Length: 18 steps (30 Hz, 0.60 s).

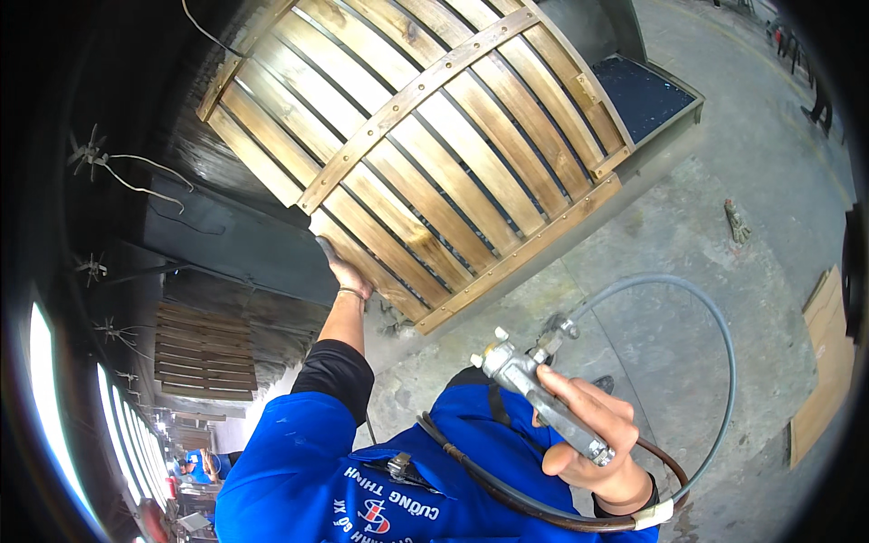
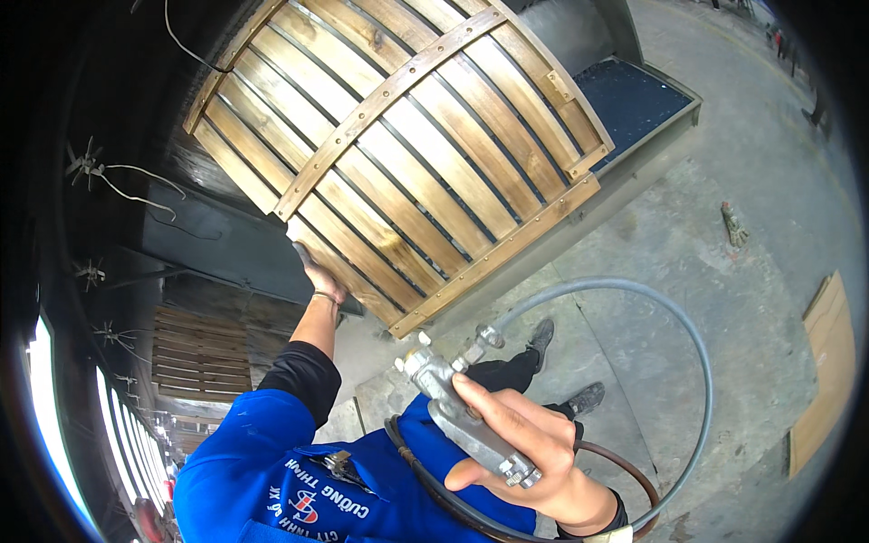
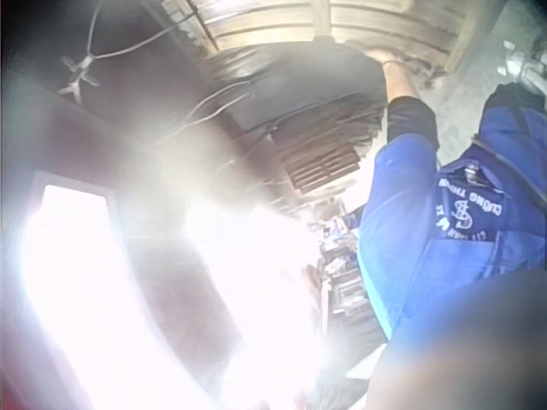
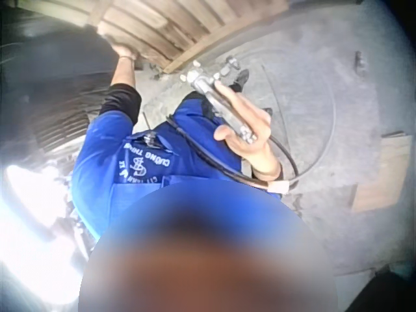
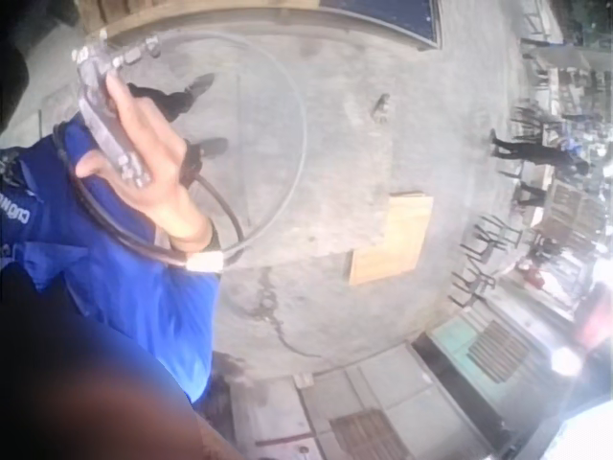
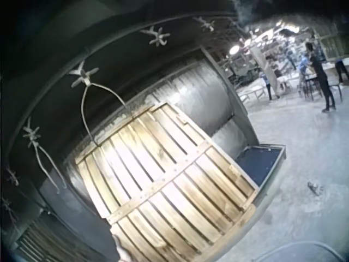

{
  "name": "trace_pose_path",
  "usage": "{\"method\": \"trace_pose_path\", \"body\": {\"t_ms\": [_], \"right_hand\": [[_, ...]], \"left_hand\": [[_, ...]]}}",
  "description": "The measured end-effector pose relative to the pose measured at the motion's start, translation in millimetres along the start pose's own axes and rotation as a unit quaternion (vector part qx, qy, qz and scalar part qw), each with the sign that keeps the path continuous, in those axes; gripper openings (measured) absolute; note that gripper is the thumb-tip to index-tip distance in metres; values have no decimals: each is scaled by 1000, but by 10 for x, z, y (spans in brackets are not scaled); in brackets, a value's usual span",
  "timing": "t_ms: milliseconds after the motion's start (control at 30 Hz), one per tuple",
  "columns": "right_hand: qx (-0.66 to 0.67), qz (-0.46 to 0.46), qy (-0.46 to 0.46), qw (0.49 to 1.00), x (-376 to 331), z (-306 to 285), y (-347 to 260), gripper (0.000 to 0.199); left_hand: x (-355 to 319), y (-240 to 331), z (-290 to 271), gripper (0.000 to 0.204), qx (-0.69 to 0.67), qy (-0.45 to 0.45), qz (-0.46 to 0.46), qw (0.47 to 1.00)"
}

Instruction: The person uses a spray gun to apply a finish to hanging wooden slatted panels in a workshop. They repeatedly spray both sides of each panel, rotate the panels to access all surfaces, and move between multiple panels throughout the clip.

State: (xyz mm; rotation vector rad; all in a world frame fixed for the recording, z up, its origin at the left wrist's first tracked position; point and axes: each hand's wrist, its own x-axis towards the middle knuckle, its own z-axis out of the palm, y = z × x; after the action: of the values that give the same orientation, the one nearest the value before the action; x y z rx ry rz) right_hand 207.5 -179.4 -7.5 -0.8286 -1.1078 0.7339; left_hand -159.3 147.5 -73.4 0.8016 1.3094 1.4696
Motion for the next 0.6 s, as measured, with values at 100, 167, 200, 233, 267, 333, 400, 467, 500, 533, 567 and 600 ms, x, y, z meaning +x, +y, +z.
{"method": "trace_pose_path", "body": {"t_ms": [100, 167, 200, 233, 267, 333, 400, 467, 500, 533, 567, 600], "right_hand": [[-53, -25, 7, 998, 53, 11, 15, 80], [-56, -27, -6, 998, 91, 61, 17, 79], [-58, -34, -10, 998, 113, 101, 29, 78], [-58, -18, -37, 997, 120, 118, 6, 76], [-33, -26, -43, 998, 140, 185, 18, 75], [-9, -22, -94, 995, 150, 222, -17, 75], [-17, -9, -97, 995, 168, 210, -26, 76], [-38, -19, -68, 997, 204, 150, 2, 76], [-67, -13, -66, 996, 220, 72, 16, 78], [-55, -18, -36, 998, 250, 28, 49, 80], [-51, -17, -12, 998, 240, -29, 41, 81], [-58, -7, 8, 998, 246, -89, 39, 83]], "left_hand": [[-15, -1, 1, 101, 21, -10, 7, 1000], [-6, 3, -27, 97, 13, -25, -7, 1000], [7, 7, -50, 95, 9, -21, -13, 1000], [25, -3, -66, 95, 29, -1, -5, 1000], [43, -15, -82, 94, 49, 31, 4, 998], [79, -23, -115, 95, 43, 32, -13, 999], [117, -2, -137, 96, -16, -9, -62, 998], [130, 0, -139, 97, 66, 30, 30, 997], [118, 2, -154, 97, 39, 4, 4, 999], [120, -4, -156, 97, 2, -28, -26, 999], [116, 0, -171, 96, -11, -23, -51, 998], [121, -7, -179, 96, -1, -22, -43, 999]]}}
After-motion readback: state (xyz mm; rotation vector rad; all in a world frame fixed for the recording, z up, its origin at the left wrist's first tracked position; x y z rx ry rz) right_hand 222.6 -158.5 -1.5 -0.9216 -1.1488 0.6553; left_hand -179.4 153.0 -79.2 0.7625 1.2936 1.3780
